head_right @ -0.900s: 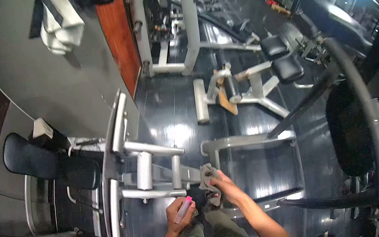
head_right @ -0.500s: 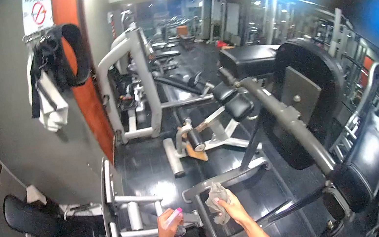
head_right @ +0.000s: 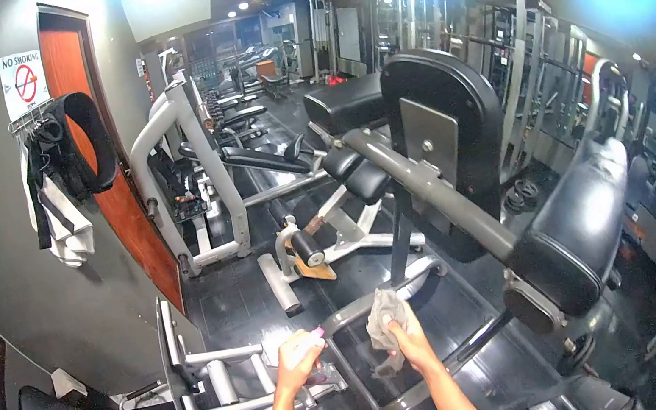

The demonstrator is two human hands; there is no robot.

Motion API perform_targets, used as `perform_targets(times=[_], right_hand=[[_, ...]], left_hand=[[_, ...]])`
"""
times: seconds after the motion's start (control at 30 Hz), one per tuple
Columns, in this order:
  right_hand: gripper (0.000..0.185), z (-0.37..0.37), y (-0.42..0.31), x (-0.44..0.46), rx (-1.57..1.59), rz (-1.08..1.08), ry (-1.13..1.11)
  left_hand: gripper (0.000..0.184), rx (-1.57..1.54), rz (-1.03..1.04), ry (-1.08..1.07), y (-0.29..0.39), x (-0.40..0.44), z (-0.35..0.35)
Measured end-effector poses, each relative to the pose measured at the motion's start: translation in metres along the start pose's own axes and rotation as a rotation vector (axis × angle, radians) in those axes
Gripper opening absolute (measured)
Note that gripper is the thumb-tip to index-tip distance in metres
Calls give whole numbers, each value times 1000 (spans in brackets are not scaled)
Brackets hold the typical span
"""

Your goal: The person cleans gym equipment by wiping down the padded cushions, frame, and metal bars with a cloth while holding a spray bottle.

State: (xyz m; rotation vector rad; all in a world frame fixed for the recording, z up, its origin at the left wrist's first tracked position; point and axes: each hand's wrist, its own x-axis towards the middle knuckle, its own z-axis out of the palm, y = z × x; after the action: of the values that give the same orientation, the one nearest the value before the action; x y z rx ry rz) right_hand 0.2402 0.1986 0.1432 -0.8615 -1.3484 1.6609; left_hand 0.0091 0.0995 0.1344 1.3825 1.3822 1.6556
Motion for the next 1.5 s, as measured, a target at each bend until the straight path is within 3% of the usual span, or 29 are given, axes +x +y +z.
perform_targets(times=[0.07, 0.1, 0.4, 0.47, 0.53, 0.6, 0.67, 0.7, 0.73, 0.8, 0.93, 1.0, 1.07, 1.13, 1.2, 1.3, 1.5], right_hand=[[50, -12, 6, -1, 86, -92, 60], [49, -13, -3, -6, 68, -115, 80], [42, -52, -6, -68, -85, -179, 176], [44, -57, -2, -79, -410, -440, 269], [44, -48, -28, -98, -374, -348, 331], [46, -49, -38, -105, -428, -422, 348], [53, -50, -49, -107, -501, -409, 412], [52, -50, -53, -108, -537, -376, 448], [50, -50, -56, -108, -569, -346, 488], [50, -51, -51, -105, -537, -391, 581], [47, -47, -52, -107, -618, -503, 751], [47, -42, -50, -114, -659, -597, 857], [45, -33, -58, -122, -721, -592, 949], [48, -19, -71, -130, -713, -575, 983], [55, -8, -78, -134, -693, -575, 1093], [56, 13, -92, -143, -584, -647, 1304], [54, 22, -111, -157, -889, -602, 1336]], left_hand=[[14, 81, 132, -71, -2, -2, 13], [14, -22, -47, -83, 20, -6, 20], [11, -165, -34, -178, 36, -18, 71], [11, -217, -77, -208, 40, -13, 81], [10, -84, 126, -205, 41, -5, 92], [13, -84, 164, -227, 50, 6, 103], [16, -48, 386, -235, 55, 26, 116], [17, -139, 238, -280, 62, 33, 120], [18, -61, 415, -286, 62, 46, 124], [19, -180, 266, -383, 71, 62, 130], [15, -343, 242, -617, 88, 89, 144], [15, -426, 264, -728, 99, 99, 152], [17, -380, 455, -783, 111, 107, 161], [17, -498, 449, -856, 122, 109, 173], [15, -494, 530, -907, 134, 113, 183], [12, -648, 447, -934, 149, 107, 203], [13, -660, 363, -1006, 157, 117, 222]])
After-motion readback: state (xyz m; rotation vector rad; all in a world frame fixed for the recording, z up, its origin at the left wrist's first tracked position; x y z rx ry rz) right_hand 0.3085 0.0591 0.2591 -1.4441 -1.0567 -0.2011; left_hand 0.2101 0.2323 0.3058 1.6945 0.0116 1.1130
